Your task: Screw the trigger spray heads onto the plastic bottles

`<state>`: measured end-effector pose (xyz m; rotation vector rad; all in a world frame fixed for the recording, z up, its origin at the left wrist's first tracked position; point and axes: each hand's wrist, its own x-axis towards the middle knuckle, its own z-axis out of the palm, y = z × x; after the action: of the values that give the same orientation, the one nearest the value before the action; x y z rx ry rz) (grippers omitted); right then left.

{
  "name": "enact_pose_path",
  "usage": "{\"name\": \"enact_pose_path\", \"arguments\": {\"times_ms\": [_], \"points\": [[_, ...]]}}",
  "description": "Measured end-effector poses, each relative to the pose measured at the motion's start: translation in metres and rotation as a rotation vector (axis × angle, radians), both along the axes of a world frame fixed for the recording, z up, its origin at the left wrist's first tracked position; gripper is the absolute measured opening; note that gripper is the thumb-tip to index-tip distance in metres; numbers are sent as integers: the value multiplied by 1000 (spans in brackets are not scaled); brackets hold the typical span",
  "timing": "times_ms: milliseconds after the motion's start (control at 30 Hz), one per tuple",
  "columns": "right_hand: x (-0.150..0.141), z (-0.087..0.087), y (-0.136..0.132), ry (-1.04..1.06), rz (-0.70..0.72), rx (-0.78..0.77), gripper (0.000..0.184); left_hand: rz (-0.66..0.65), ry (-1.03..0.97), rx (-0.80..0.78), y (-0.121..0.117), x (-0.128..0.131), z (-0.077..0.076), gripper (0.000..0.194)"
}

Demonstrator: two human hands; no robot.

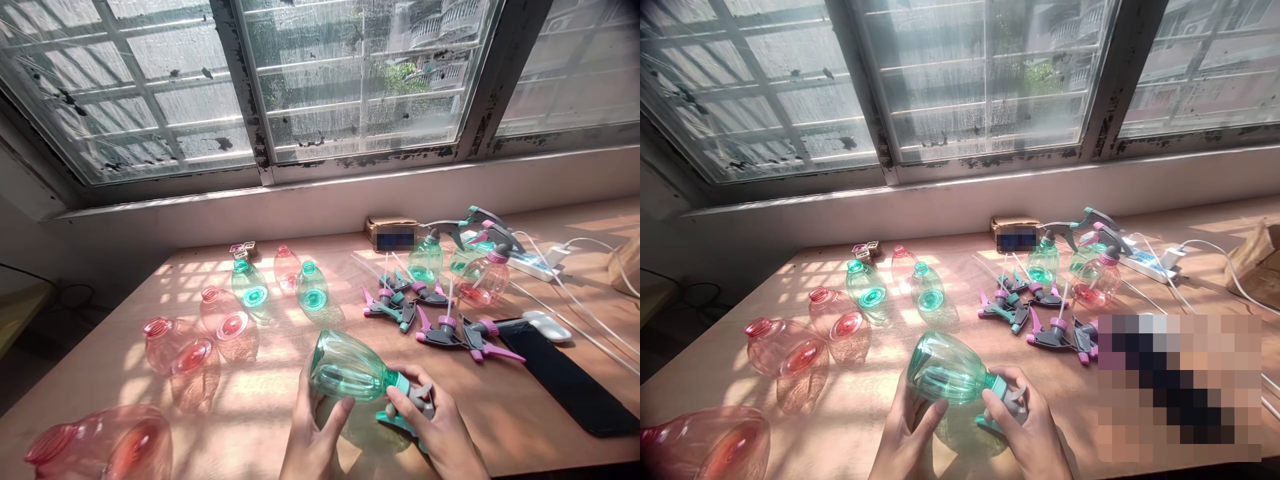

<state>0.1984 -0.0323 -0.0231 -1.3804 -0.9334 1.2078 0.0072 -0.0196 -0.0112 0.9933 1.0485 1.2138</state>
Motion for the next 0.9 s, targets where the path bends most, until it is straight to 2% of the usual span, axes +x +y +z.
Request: {"name": "enact_pose_path", "arguments": {"times_ms": [133, 667, 900], "points": [[-5, 7, -2, 10, -61, 16, 47, 20, 8, 3, 0, 1, 0, 90], [-7, 10, -1, 3, -67, 17, 48, -28, -15, -12, 0, -1, 2, 92], [-1, 1, 0, -10, -10, 1, 50, 0, -24, -18, 0, 0, 1, 94]]}}
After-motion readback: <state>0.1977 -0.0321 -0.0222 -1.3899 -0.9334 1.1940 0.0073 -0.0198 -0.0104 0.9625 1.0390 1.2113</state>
